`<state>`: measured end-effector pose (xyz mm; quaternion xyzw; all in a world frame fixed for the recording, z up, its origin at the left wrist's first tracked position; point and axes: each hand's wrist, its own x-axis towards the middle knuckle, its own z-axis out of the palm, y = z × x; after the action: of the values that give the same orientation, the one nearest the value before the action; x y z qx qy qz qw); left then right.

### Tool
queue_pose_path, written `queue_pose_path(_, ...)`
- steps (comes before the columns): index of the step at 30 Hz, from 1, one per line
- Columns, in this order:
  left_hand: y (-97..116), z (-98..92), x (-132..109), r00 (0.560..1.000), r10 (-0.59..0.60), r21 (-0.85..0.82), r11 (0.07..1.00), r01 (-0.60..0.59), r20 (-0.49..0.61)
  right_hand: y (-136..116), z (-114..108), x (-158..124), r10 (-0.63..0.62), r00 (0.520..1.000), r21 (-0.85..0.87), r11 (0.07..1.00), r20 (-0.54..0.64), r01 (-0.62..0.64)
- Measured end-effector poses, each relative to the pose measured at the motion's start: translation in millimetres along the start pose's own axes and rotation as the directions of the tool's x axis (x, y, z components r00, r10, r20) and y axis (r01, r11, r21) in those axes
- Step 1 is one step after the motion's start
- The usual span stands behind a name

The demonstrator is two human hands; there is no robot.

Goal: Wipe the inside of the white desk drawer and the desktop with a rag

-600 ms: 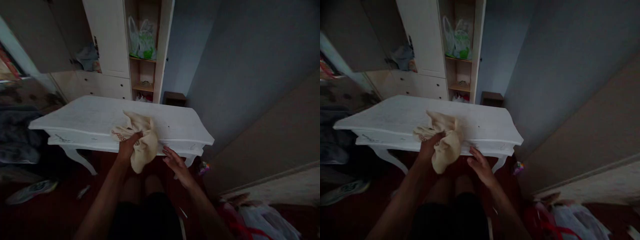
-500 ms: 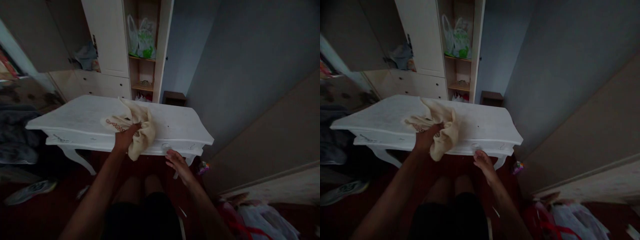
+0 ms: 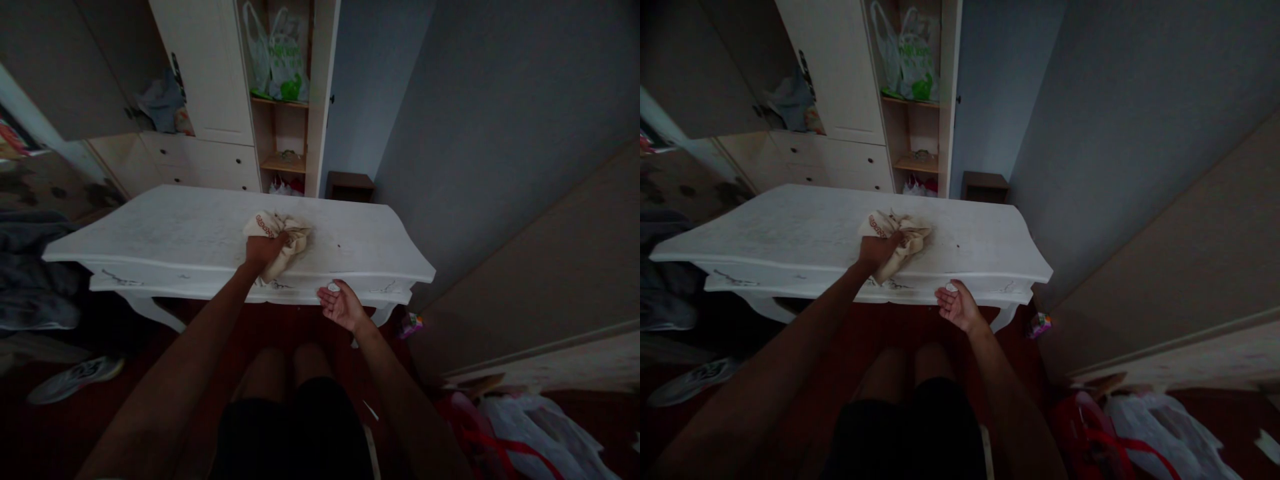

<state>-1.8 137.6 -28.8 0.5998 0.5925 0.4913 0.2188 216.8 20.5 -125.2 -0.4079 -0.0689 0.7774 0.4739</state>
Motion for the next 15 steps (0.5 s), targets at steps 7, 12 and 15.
queue_pose_path(7, 6, -5.2, -1, 1.000, -0.029, -0.176, 0.984, 0.027, -0.008, -7, 1, 4, 0.050, 0.996, 0.088, 0.995, 0.071, -0.056)
queue_pose_path(12, 6, -7.1, -1, 1.000, 0.002, -0.269, 0.963, -0.010, -0.028, 1, 4, 2, 0.023, 0.999, 0.100, 0.995, 0.041, -0.027)
queue_pose_path(15, 5, -7.5, 0, 0.995, -0.097, -0.287, 0.954, 0.091, -0.004, 13, 5, -8, 0.024, 0.999, 0.106, 0.994, 0.031, -0.027)
